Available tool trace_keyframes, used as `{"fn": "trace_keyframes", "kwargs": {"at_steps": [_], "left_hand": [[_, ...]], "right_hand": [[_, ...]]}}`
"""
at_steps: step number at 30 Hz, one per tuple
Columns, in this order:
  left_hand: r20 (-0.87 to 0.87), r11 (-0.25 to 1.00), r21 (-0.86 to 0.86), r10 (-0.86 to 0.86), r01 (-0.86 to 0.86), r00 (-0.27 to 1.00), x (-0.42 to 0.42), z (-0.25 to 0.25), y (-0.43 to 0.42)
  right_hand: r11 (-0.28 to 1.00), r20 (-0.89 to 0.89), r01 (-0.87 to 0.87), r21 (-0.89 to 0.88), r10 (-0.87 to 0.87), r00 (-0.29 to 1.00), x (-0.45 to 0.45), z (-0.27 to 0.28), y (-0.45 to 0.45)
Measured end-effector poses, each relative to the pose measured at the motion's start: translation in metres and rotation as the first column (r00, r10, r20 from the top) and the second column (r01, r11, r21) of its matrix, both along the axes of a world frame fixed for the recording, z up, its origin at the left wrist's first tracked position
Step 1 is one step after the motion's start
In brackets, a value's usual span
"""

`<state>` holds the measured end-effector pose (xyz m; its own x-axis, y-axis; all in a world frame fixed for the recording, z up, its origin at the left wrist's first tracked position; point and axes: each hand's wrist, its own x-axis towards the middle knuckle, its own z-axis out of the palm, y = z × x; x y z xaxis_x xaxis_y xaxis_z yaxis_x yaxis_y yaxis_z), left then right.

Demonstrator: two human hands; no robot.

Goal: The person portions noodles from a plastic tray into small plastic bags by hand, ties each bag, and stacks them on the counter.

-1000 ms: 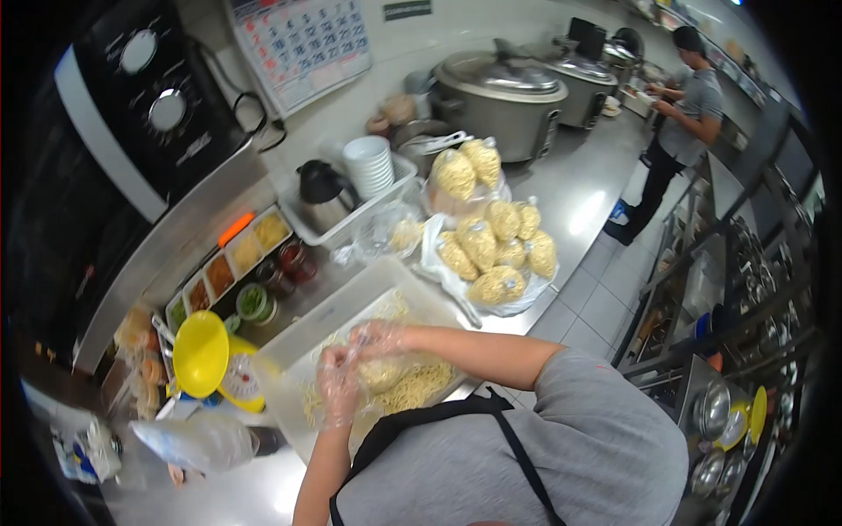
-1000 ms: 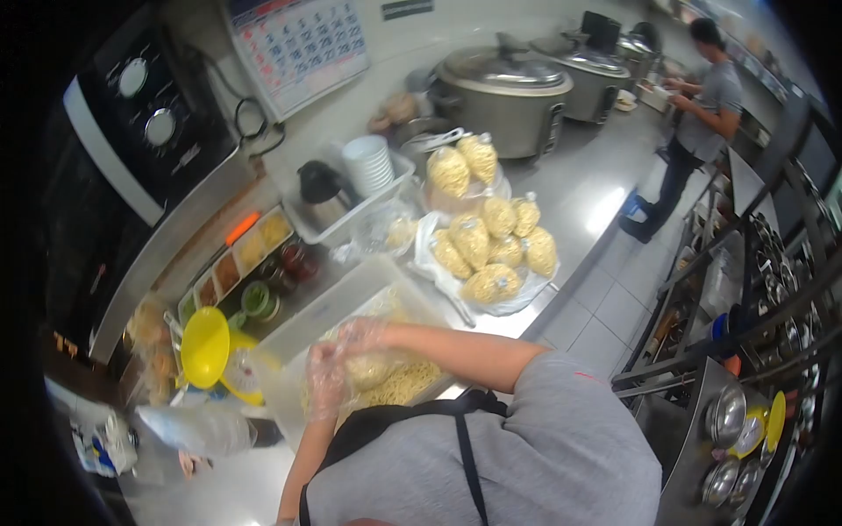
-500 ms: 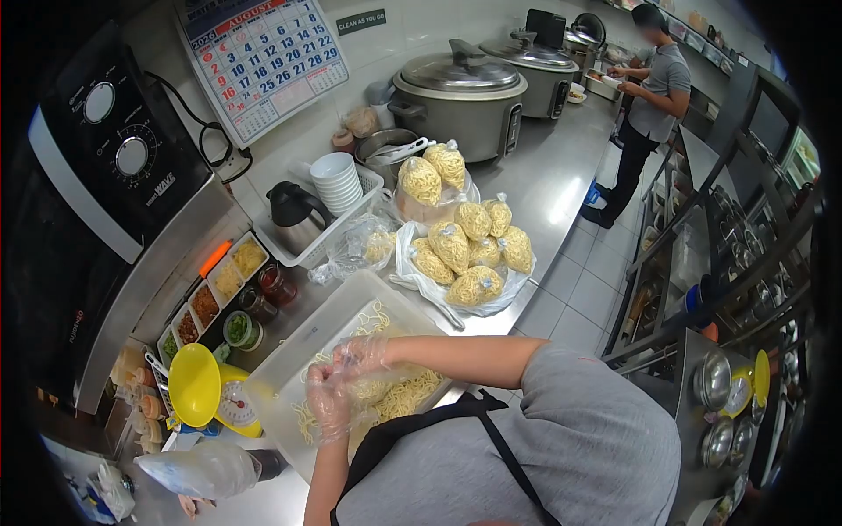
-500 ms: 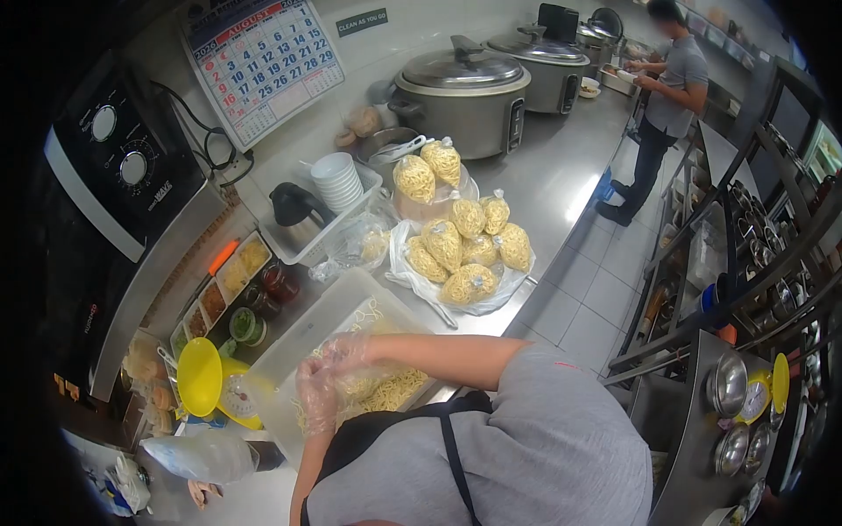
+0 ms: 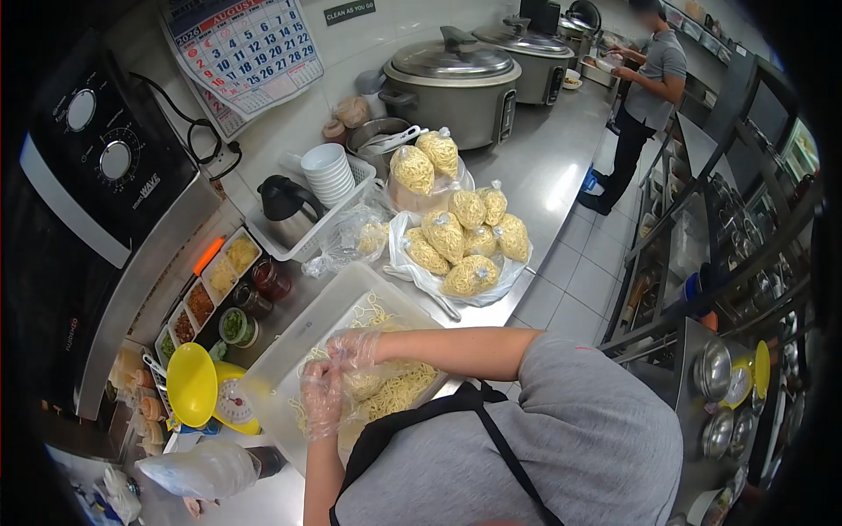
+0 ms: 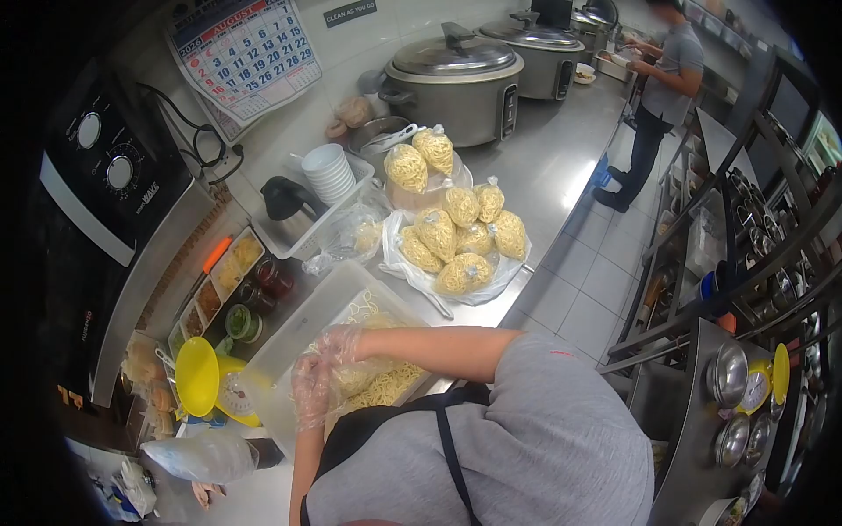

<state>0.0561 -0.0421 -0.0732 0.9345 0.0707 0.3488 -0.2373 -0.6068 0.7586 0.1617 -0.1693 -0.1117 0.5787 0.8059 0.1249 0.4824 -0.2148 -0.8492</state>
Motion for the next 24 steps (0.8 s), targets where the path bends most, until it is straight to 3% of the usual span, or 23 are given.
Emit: {"fn": "trace_keyframes", "kwargs": {"at_steps": [2, 4, 6, 7, 8, 10, 12, 14, 15, 17, 19, 21, 23, 24], "left_hand": [[-0.131, 0.999, -0.037, 0.001, -0.005, 0.991, 0.000, 0.000, 0.002], [-0.080, 0.999, -0.040, -0.028, 0.025, 0.996, -0.006, -0.003, 0.006], [-0.028, 0.997, -0.046, -0.057, 0.055, 0.998, -0.010, -0.001, 0.010], [-0.036, 0.998, 0.021, -0.055, 0.055, 0.998, -0.013, 0.002, 0.012], [-0.045, 0.995, 0.086, -0.052, 0.055, 0.998, -0.017, 0.007, 0.013], [-0.067, 0.999, 0.049, -0.016, 0.019, 0.998, -0.026, 0.030, 0.012], [-0.094, 0.999, 0.014, 0.031, -0.030, 0.995, -0.027, 0.032, 0.017], [0.041, 0.938, -0.278, 0.226, -0.206, 0.973, -0.030, 0.018, 0.034], [0.018, 0.932, -0.274, 0.251, -0.237, 0.968, -0.036, 0.025, 0.037], [0.201, 0.817, -0.460, 0.478, -0.349, 0.855, -0.036, 0.043, 0.042], [0.241, 0.840, -0.404, 0.478, -0.361, 0.844, -0.037, 0.045, 0.045], [0.288, 0.866, -0.357, 0.459, -0.351, 0.840, -0.041, 0.041, 0.047], [0.101, 0.837, -0.282, 0.513, -0.470, 0.852, -0.034, 0.033, 0.050], [0.124, 0.826, -0.376, 0.494, -0.420, 0.861, -0.031, 0.030, 0.051]], "right_hand": [[0.996, -0.047, -0.086, -0.013, 0.086, 0.995, 0.007, -0.005, 0.002], [0.985, -0.090, -0.172, -0.019, 0.169, 0.981, 0.006, -0.013, 0.001], [0.978, 0.127, -0.167, 0.126, 0.151, 0.980, -0.010, -0.009, -0.008], [0.979, 0.124, -0.162, 0.126, 0.146, 0.982, -0.012, -0.005, -0.009], [0.965, 0.048, -0.257, -0.053, 0.259, 0.965, -0.020, 0.026, -0.013], [0.908, -0.053, -0.356, -0.222, 0.353, 0.934, -0.026, 0.039, -0.015], [0.949, 0.166, -0.163, -0.269, 0.213, 0.963, -0.030, 0.033, -0.012], [0.955, 0.139, -0.127, -0.266, 0.169, 0.976, -0.030, 0.030, -0.012], [0.960, 0.118, -0.088, -0.265, 0.123, 0.985, -0.029, 0.030, -0.012], [0.984, 0.121, -0.171, -0.048, 0.176, 0.977, -0.010, 0.015, -0.023], [0.995, -0.066, -0.102, -0.008, 0.101, 0.993, -0.004, 0.047, -0.040], [0.995, -0.030, 0.074, 0.067, -0.073, 0.997, 0.013, 0.077, -0.062], [0.912, 0.158, 0.408, -0.039, -0.397, 0.904, 0.028, 0.121, -0.086], [0.858, 0.292, 0.503, 0.105, -0.510, 0.809, 0.046, 0.120, -0.098]]}}
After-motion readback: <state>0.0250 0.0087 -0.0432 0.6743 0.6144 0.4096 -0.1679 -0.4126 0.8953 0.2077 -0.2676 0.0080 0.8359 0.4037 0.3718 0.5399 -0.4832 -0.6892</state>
